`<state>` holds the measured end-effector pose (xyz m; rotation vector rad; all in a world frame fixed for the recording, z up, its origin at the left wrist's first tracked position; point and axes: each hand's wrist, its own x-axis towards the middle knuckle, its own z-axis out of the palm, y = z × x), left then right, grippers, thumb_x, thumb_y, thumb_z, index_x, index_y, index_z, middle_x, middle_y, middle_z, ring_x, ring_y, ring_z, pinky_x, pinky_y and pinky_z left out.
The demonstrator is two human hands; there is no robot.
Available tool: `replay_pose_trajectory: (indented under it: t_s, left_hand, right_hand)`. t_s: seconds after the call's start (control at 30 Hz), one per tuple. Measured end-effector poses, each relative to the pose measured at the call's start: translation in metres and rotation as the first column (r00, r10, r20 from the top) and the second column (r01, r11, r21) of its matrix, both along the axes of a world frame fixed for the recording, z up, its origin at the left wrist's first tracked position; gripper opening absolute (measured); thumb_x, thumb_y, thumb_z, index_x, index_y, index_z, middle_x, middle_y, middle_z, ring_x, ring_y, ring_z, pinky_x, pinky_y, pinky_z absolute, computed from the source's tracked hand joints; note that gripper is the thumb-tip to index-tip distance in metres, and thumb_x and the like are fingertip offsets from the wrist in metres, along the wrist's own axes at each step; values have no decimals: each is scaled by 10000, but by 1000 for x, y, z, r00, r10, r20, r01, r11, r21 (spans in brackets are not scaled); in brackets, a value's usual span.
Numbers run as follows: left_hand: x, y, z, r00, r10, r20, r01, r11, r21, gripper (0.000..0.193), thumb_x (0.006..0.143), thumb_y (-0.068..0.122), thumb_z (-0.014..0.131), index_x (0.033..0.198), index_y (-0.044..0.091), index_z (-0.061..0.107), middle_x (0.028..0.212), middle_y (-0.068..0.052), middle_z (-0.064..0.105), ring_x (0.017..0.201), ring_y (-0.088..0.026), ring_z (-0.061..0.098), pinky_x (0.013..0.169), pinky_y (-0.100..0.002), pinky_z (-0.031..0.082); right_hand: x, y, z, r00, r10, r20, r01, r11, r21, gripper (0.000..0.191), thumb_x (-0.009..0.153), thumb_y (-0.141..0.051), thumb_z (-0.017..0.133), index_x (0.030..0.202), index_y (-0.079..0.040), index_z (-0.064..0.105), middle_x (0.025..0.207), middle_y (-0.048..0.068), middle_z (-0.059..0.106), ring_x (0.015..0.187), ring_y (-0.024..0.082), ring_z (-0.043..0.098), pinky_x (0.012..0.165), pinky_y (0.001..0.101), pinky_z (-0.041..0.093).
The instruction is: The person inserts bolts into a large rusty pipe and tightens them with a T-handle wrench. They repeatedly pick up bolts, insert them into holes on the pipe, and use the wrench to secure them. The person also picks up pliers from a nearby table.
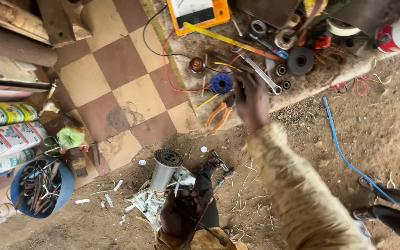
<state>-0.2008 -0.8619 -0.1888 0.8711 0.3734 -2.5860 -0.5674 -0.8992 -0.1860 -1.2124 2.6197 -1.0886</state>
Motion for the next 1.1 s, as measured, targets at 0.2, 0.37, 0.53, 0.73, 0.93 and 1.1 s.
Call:
replay_pose_trajectory:
  t_s: [0.2,0.37,0.53,0.73,0.93,1.1]
  left_hand:
    - [26,-7,-14,995,90,-38,-89,996,26,582,1025,503,463,1091,-29,688,1126,-208,669,1044,-331,652,906,-447,583]
    - [37,-21,-23,990,141,-29,-140,990,34,571,1042,488,453,1094,-32,683,1144,-210,661,1049,-325,646,916,-445,585]
    - [34,-24,-32,985,168,-50,-167,986,21,568,1058,482,451,1110,-39,671,1168,-214,644,1067,-327,646,925,-442,586]
    - [23,-24,-20,970,153,-189,-159,987,-15,607,1101,478,459,1287,-77,620,1301,-231,592,1192,-335,596,1001,-455,553]
    - [-7,-35,4,993,-76,-93,57,981,-187,768,1020,548,508,1526,-22,414,1646,-224,338,1535,-361,354,1290,-520,296]
    - [-37,-26,39,951,-216,-223,133,933,-336,866,1025,575,567,1622,-1,318,1707,-210,301,1606,-340,290,1350,-496,227]
  right_hand:
    - [-72,-57,-5,903,424,-66,-373,852,368,154,991,-205,712,1104,-158,806,921,70,781,651,205,691,613,383,581]
    - [-82,-67,-9,887,433,-161,-275,775,569,123,1061,-272,740,1071,-171,809,878,46,777,630,181,681,627,371,564]
    - [-82,-72,-28,787,590,-179,-493,777,392,25,968,-170,777,982,-165,797,937,33,760,692,145,673,534,282,539]
    - [-84,-73,-19,729,633,-261,-536,765,357,82,988,-146,789,944,-128,722,974,25,728,772,139,681,635,277,573]
    - [-49,15,44,804,242,543,-97,955,-281,115,1026,-100,718,1071,-92,612,809,-1,601,612,80,512,574,223,441]
    - [64,110,82,747,350,565,-360,928,-98,93,1095,-35,675,1187,-32,689,1024,77,730,857,113,701,743,254,599]
